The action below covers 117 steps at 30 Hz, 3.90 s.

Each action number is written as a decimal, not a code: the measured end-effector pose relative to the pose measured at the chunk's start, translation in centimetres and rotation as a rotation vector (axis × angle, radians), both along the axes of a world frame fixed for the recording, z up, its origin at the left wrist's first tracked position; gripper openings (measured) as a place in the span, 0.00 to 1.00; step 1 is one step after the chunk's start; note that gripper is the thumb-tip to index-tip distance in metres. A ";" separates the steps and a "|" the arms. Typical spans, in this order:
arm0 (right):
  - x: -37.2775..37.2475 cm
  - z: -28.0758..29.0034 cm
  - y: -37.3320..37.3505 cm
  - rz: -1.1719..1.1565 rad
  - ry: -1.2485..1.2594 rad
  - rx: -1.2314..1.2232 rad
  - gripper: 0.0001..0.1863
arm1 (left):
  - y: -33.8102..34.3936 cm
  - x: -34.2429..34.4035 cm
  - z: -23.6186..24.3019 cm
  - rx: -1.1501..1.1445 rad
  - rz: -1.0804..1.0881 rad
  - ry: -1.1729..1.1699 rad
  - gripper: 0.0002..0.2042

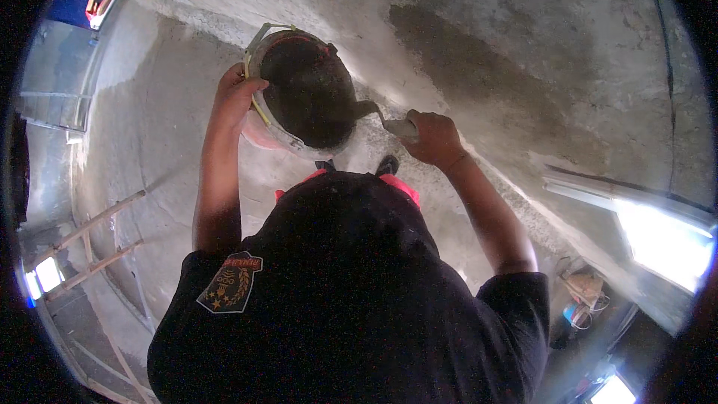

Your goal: The person scoops mortar from a bucket using a trowel and spreads it onto a wall.

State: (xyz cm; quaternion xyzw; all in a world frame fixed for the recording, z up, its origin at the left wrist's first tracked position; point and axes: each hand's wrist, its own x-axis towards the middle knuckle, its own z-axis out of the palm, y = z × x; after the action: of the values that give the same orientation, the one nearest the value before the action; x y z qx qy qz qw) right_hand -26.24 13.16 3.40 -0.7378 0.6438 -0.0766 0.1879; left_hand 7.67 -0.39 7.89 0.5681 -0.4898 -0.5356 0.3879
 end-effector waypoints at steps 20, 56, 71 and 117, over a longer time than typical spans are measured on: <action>-3.7 0.3 -2.3 -0.037 0.132 -0.333 0.14 | 0.5 -4.3 2.3 -0.010 -0.121 -0.107 0.13; -2.1 -5.8 5.0 -0.463 -0.073 -0.335 0.23 | 1.8 -5.3 -4.8 -0.026 0.061 -0.033 0.11; -5.6 -6.5 5.2 -0.739 -0.091 -0.168 0.23 | 2.1 -4.4 -9.3 0.002 0.056 0.020 0.12; -7.1 -8.1 1.6 -0.550 -0.148 -0.143 0.22 | 3.5 -1.7 -11.3 0.004 0.149 -0.051 0.12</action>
State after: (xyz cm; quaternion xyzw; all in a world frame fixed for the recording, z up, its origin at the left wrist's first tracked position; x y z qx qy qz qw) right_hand -33.29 14.78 -4.73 -0.5394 0.7971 -0.2235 0.1541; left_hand 6.02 3.12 -3.44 0.6173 -0.4547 -0.4915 0.4130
